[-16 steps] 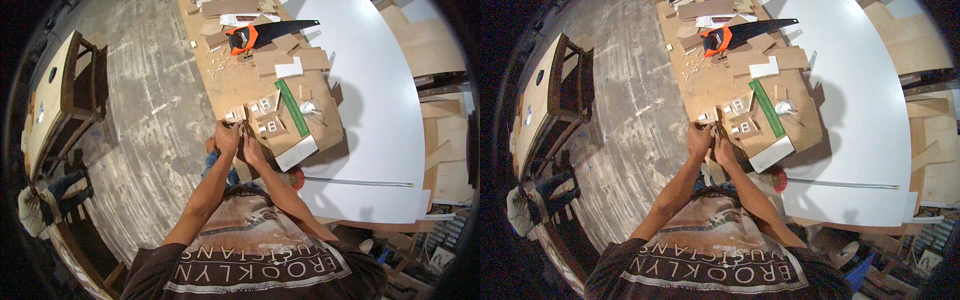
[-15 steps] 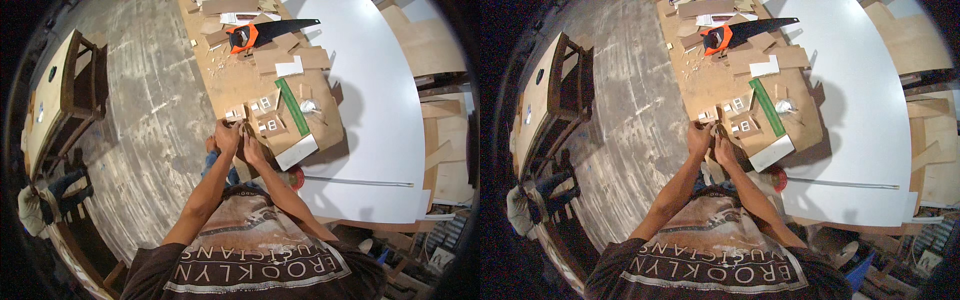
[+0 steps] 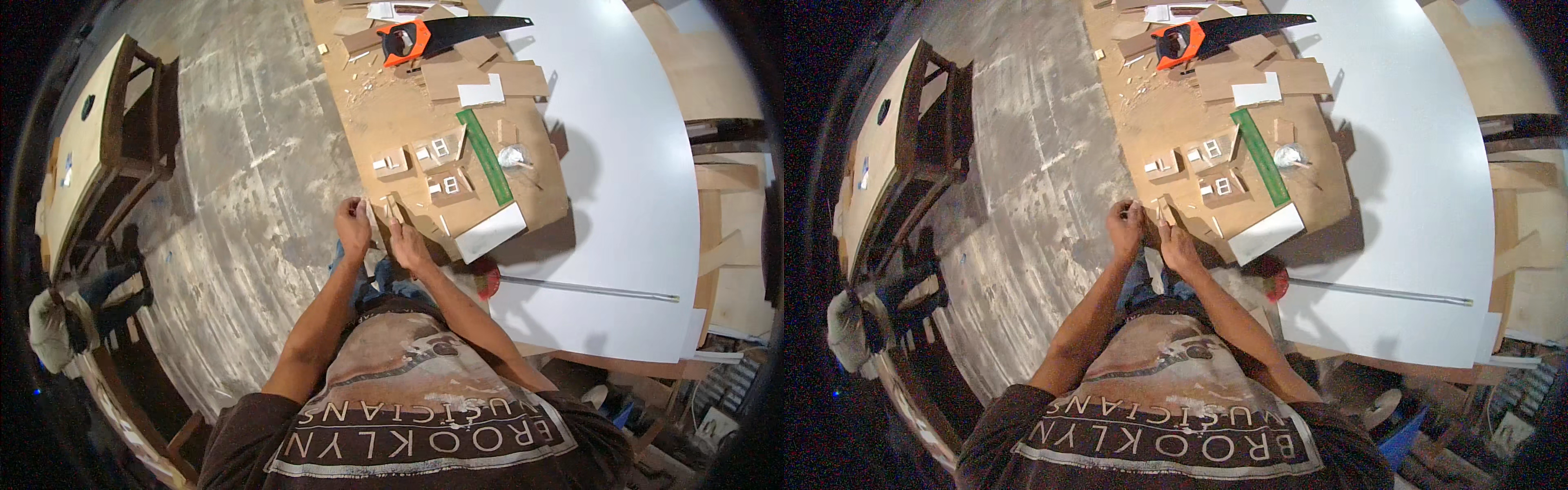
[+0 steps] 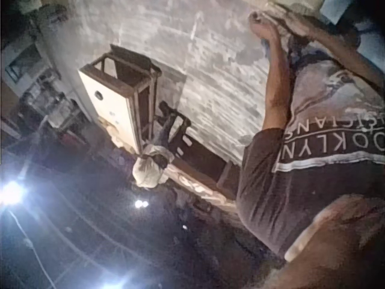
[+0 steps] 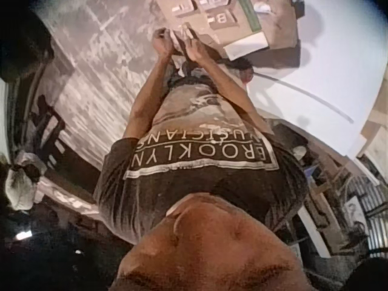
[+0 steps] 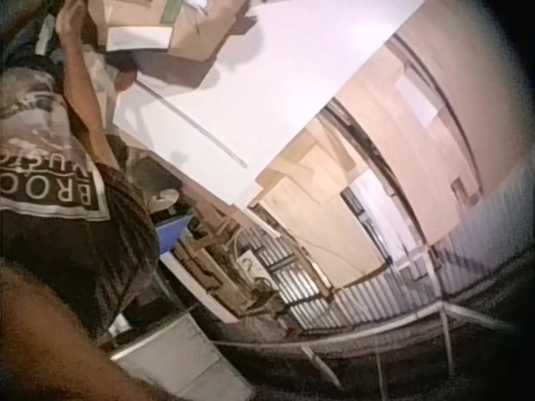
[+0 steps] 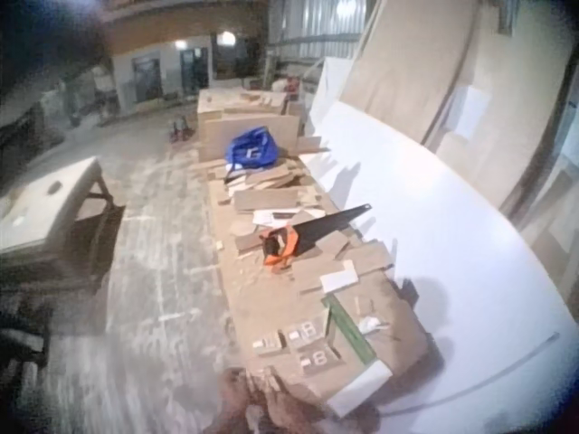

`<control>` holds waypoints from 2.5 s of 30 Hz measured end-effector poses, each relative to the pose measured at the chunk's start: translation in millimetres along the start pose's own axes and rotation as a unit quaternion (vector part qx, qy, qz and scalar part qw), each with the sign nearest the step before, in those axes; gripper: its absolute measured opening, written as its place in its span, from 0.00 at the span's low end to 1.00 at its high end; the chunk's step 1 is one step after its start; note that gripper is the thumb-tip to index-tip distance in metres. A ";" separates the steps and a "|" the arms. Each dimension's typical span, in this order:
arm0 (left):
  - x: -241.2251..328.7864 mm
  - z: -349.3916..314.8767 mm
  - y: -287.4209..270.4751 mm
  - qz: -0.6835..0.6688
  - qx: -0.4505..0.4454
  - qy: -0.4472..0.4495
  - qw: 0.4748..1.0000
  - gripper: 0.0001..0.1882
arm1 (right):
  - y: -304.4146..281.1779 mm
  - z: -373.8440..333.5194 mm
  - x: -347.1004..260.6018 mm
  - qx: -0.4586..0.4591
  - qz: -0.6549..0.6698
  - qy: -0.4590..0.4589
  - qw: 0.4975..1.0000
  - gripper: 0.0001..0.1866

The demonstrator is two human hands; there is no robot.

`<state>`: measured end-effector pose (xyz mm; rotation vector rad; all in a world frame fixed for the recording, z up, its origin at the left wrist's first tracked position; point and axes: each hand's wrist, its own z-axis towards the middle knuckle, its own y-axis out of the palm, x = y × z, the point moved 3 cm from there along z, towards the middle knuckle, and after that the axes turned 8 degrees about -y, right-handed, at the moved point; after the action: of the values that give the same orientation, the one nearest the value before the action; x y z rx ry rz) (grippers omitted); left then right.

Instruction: The person marks small wooden blocks with a pencil and a ruler, then aligns and fits the pieces together to assemble miniature house models on a workbench.

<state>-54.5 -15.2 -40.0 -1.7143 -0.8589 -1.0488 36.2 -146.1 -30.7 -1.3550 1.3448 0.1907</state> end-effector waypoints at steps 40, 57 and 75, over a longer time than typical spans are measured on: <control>-38.1 -102.3 -3.1 0.021 -0.254 -0.225 0.940 0.40 | 53.3 -146.9 28.2 0.137 0.092 0.130 0.978 0.31; -29.7 -96.2 2.9 -0.006 -0.260 -0.262 0.929 0.24 | 29.8 -139.5 39.9 0.052 0.048 0.091 0.993 0.27; -40.6 -101.6 3.5 0.010 -0.297 -0.299 0.907 0.32 | 26.9 -169.2 38.1 0.078 0.004 0.118 0.990 0.33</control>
<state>-95.1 -115.5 -56.7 -2.6427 -0.9399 -0.8149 -67.2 -287.4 -19.3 -1.2695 1.5286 -0.0720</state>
